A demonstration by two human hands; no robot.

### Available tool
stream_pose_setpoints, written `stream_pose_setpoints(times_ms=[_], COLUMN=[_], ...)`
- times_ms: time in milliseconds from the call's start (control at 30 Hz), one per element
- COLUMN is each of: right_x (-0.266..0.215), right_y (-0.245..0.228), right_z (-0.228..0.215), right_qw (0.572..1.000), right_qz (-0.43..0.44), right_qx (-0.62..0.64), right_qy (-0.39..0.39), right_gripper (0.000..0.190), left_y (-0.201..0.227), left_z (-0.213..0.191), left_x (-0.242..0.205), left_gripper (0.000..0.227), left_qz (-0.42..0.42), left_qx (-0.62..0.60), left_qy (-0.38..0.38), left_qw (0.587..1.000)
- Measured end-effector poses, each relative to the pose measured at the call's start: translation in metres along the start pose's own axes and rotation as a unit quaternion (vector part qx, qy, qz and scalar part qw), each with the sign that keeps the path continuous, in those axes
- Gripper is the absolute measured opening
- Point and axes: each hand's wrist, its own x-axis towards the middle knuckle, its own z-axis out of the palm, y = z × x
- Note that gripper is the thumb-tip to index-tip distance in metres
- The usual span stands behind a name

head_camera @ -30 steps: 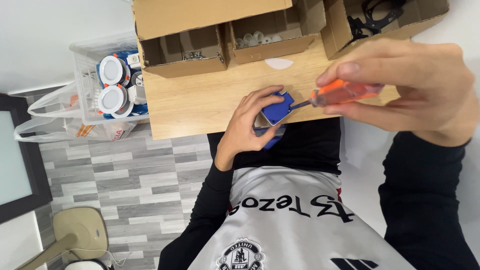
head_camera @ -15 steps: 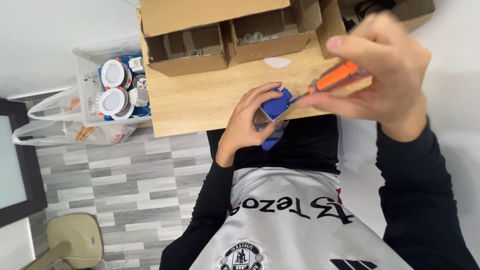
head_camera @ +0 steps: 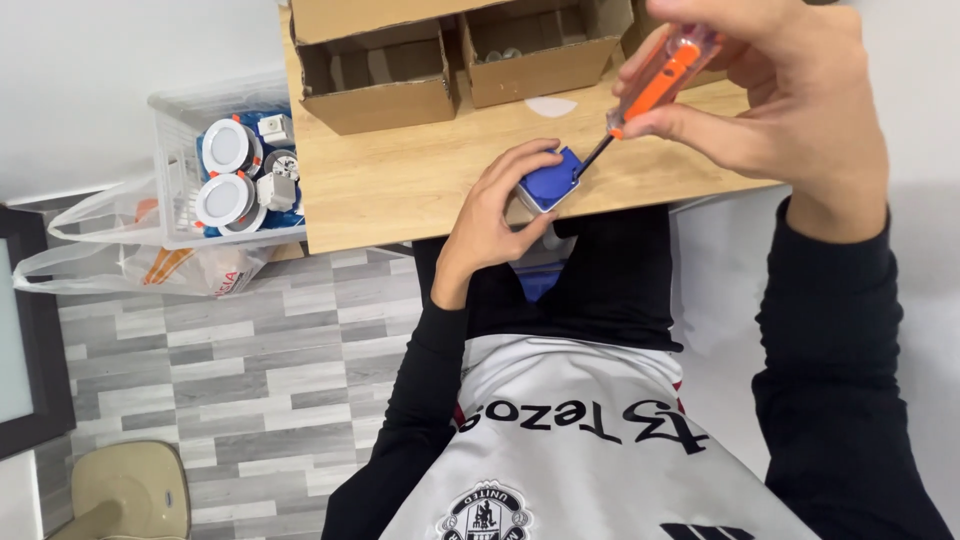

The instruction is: The person assembles a small electrical component by inserting a black plastic piece into a white housing and securing it with a blue cover. They then use a screwdriver to tighten screws on the blue cover, ensuring the assembly is secure.

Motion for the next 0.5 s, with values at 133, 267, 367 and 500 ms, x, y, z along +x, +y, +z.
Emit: stream_pose_setpoints(times_ms=[133,267,367,500], right_x=[-0.001,-0.008,-0.009,-0.011], right_y=[-0.009,-0.004,-0.009,-0.011], right_z=[0.015,0.029,0.039,0.044], right_qw=[0.998,0.978,0.967,0.964], right_qz=[0.008,-0.020,-0.026,-0.025], right_qx=[-0.046,-0.172,-0.195,-0.203], right_qy=[0.043,0.117,0.159,0.168], right_gripper=[0.059,0.055,0.057,0.062], left_y=[-0.005,-0.006,-0.005,-0.005], left_z=[0.003,0.010,0.012,0.012], left_x=[-0.001,-0.004,-0.002,-0.002], left_gripper=[0.050,0.056,0.057,0.056], left_qz=[0.014,-0.005,-0.013,-0.005], left_qx=[-0.007,0.019,0.030,0.024], left_qy=[0.014,0.037,0.046,0.050], left_qw=[1.000,0.999,0.998,0.998])
